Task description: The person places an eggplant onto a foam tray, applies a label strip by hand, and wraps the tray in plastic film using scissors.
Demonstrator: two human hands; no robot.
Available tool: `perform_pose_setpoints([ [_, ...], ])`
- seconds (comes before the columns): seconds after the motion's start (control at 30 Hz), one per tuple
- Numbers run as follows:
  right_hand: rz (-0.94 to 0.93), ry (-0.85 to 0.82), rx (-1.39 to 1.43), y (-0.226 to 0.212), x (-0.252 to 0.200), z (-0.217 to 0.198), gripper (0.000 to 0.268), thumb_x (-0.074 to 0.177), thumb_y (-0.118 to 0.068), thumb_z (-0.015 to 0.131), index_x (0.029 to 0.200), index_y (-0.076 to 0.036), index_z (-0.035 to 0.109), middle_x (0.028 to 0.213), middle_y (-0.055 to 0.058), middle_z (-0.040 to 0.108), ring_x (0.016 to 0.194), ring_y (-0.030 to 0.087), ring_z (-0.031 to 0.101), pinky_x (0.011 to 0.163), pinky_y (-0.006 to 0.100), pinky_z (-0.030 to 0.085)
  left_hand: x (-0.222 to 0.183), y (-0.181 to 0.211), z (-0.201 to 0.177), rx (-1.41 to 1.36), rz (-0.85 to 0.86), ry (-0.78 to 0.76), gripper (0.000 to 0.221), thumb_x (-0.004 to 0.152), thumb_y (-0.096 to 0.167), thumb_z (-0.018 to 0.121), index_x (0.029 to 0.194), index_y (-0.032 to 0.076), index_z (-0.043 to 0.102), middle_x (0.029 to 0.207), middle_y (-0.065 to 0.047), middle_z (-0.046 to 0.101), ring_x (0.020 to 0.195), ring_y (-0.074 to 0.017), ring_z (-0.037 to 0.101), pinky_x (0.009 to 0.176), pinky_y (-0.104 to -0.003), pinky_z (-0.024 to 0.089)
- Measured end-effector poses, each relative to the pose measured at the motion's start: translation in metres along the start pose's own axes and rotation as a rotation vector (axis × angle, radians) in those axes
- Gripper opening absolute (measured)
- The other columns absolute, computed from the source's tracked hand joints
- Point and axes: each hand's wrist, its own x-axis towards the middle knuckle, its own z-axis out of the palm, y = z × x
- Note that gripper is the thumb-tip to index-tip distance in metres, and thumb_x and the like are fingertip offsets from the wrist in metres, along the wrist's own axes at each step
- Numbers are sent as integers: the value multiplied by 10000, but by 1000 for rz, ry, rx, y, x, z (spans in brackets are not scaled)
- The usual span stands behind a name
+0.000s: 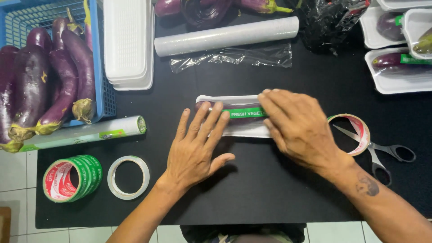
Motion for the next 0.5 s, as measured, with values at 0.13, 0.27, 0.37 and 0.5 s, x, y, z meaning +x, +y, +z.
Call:
perform_pose_setpoints([
  [0.13,-196,-35,-144,-11,-15,23,489,1077,-324,474,1486,-66,544,1526,123,567,1417,286,530,1146,480,395,9,-1,6,47,107,-5,904,996,785,437,1592,105,404,1645,-90,399,1530,-301,348,1234,-558,306],
  [0.27,-160,-56,-179,7,-32,15,496,1060,-388,508,1455,-95,582,1536,92,572,1447,309,505,1165,591,361,2,-11,8,79,133,20,823,1026,745,417,1585,143,438,1634,-56,429,1515,-277,390,1216,-587,292],
  [0.37,-124,-67,-217,16,-42,10,506,1058,-406,489,1441,-94,602,1542,94,572,1447,319,513,1159,607,367,-3,-14,10,108,111,34,817,1027,734,435,1581,133,452,1630,-55,433,1509,-270,399,1215,-587,295],
  [0.5,-102,-50,-300,15,-45,5,532,1050,-451,494,1419,-92,630,1521,96,600,1436,302,535,1132,592,415,-9,-17,6,112,34,48,834,1027,699,442,1557,55,454,1607,-107,477,1502,-288,428,1229,-581,272],
])
